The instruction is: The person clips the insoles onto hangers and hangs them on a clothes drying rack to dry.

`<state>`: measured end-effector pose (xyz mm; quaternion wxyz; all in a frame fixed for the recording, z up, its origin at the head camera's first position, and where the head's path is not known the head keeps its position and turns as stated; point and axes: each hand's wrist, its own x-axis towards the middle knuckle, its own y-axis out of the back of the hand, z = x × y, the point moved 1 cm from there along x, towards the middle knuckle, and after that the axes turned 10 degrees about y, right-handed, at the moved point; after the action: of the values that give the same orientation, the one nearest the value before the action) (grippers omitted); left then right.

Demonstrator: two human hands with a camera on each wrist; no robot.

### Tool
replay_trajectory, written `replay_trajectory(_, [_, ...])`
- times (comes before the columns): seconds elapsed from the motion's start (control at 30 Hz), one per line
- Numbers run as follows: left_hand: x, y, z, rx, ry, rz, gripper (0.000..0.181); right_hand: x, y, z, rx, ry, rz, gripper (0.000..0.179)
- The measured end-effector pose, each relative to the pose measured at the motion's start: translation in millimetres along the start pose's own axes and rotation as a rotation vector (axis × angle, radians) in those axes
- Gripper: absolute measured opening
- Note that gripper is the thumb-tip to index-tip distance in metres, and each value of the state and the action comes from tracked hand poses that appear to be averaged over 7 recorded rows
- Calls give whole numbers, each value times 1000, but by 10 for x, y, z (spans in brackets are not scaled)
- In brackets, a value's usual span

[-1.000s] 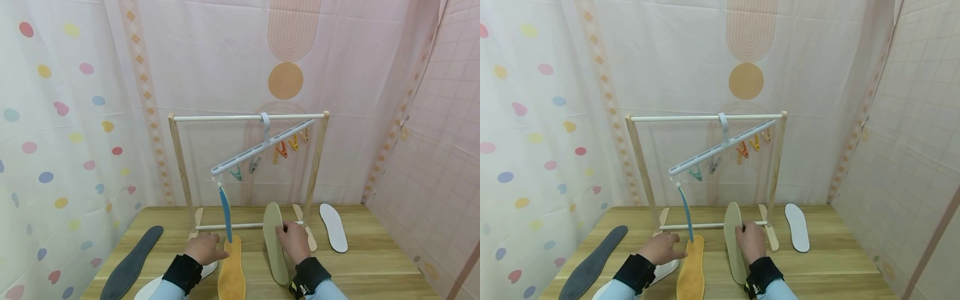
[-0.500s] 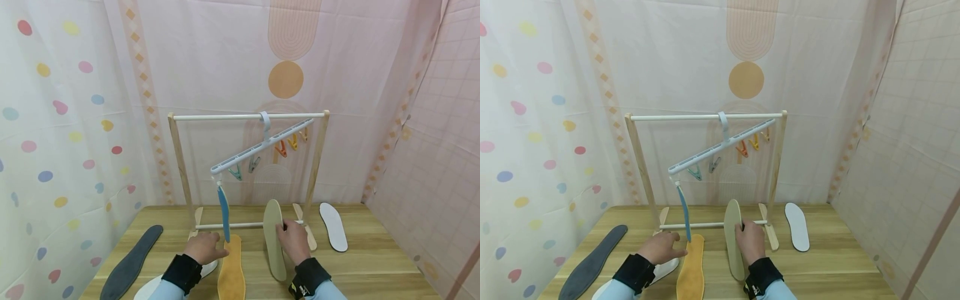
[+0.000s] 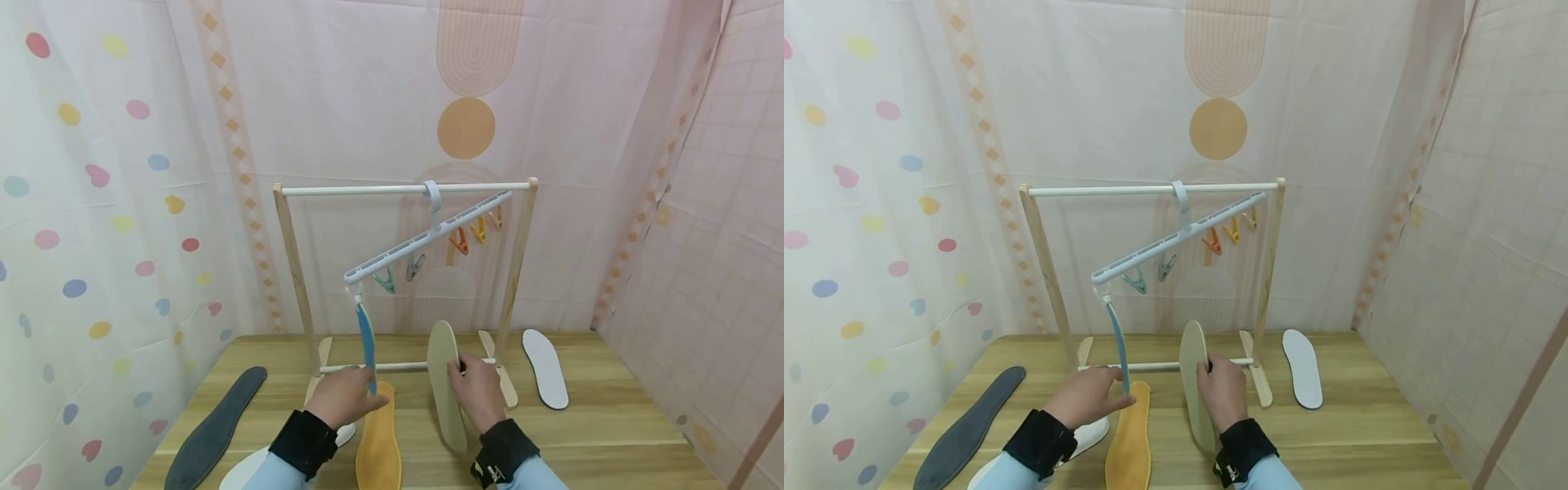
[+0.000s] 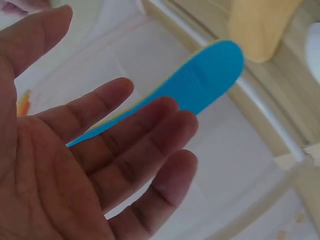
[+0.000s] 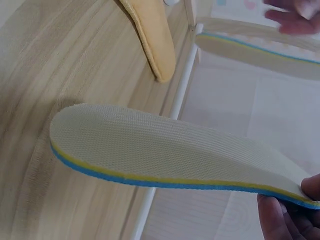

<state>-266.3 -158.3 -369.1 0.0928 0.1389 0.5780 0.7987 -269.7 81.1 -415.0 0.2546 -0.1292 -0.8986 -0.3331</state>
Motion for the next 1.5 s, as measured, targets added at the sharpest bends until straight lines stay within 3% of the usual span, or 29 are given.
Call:
replay_trajectory(0.23, [82,192,236,-10,-79,44,41,16,-27,-59,-28,68,25,9])
replay_trajectory(0.43, [220,344,405,-67,-86,70,43,32,-57,-101,-49,132,33,8])
replay_trajectory(0.57, [303,417,462,-77,-89,123,39,36,-77,-130,-80,182,40,8])
replay_trajectory(0.77, [384,466,444,-39,-52,183,39,46,-91,-178,-68,194,32,8])
replay_trajectory(1.13, [501,525,409,-39,-17,206,42,58,-105,-234,-32,202,14,8])
replay_trajectory(1.5, [589,580,350,-47,62,284,45,52,-149,-262,-78,221,19,8])
